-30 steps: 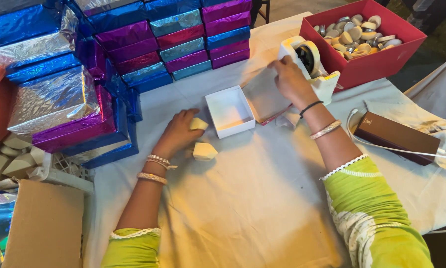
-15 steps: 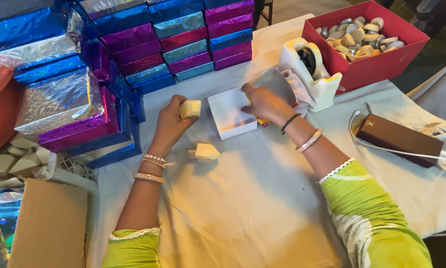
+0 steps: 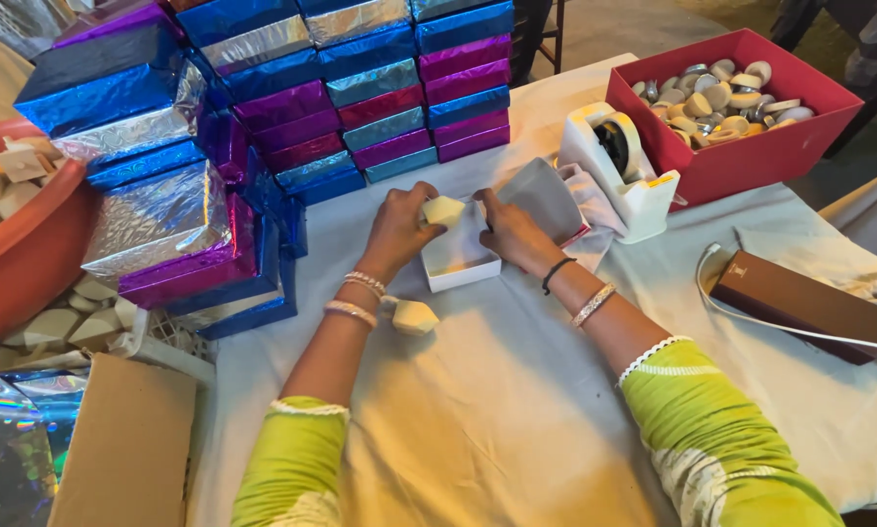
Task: The person wraps small boxes in shiny metallic paper, secures them with tape, and stacks them. They then place small white blocks and round items into a small box, close it, and wrap it in holographic paper.
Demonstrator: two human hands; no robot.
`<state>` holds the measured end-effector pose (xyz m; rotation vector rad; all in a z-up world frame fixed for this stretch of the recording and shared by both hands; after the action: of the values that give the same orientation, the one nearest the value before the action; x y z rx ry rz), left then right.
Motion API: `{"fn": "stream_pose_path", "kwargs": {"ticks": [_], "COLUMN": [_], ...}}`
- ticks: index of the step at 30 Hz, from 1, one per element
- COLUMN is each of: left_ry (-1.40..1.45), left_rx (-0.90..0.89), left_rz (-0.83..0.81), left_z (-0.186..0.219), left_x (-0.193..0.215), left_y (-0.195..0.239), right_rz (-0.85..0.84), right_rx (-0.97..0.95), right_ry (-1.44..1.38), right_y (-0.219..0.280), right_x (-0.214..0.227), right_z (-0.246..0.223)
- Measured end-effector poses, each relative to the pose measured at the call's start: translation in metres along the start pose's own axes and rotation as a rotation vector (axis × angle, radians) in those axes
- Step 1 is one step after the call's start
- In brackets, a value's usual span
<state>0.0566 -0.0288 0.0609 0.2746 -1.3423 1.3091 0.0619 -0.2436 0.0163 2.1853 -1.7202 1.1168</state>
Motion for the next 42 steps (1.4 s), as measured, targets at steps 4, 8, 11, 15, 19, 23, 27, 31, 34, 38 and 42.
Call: {"fn": "stream_pose_path", "kwargs": {"ticks": [4, 8, 11, 15, 19, 23, 27, 31, 34, 38, 42], "left_ry": [-0.124, -0.219, -0.251, -0.349, -0.420, -0.339, -0.409, -0.395, -0.404, -0.310, -0.245], "left_rx": [0.016, 0.036, 0.103, -0.041, -0.031, 0.041, -0.080, -0.137, -0.058, -0.013, -0.008], "left_rz": [-0.092, -0.047, -0.166, -0.125, -0.175, -0.197, -0.110, -0.030, -0.074, -0.422, -0.641], "left_z": [-0.013, 0.004, 0.009, 0.010, 0.004, 0.013, 0.013, 0.026, 0.038, 0.054, 0.052], "left_x": [-0.033, -0.023, -0.021, -0.026, -0.033, -0.022, -0.027, -0.011, 0.014, 0.062, 0.074], "left_y": [-0.007, -0.010, -0.010, -0.011, -0.012, -0.007, -0.007, -0.005, 0.006, 0.046, 0.091], "right_rz": [0.007, -0.037, -0.015, -0.013, -0.024, -0.016, 0.002, 0.017, -0.032, -0.041, -0.167], "right_rx": [0.035, -0.041, 0.019, 0.037, 0.016, 0.038, 0.061, 0.104, -0.016, -0.118, -0.217], "right_ry": [-0.004, -0.006, 0.000, -0.007, 0.025, 0.008, 0.014, 0.025, 0.004, -0.025, -0.080], "right_y": [0.000, 0.001, 0.002, 0.001, -0.002, -0.002, -0.002, -0.004, -0.012, -0.010, -0.007], "right_x": [-0.004, 0.000, 0.000, -0.003, -0.005, -0.005, -0.005, -0.010, -0.012, -0.002, 0.012], "right_z": [0.008, -0.002, 0.000, 0.003, 0.008, 0.009, 0.011, 0.020, 0.022, 0.017, 0.005]}}
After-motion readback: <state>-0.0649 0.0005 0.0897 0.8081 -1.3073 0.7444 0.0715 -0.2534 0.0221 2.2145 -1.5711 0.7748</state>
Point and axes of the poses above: each hand's wrist, its own y-axis away from the middle knuckle, its own x-axis out of the back of the hand, z = x × y, the point moved 2 cm from there along -y, towards the middle knuckle, and after that the axes turned 9 degrees about -y, right-handed, at the moved point
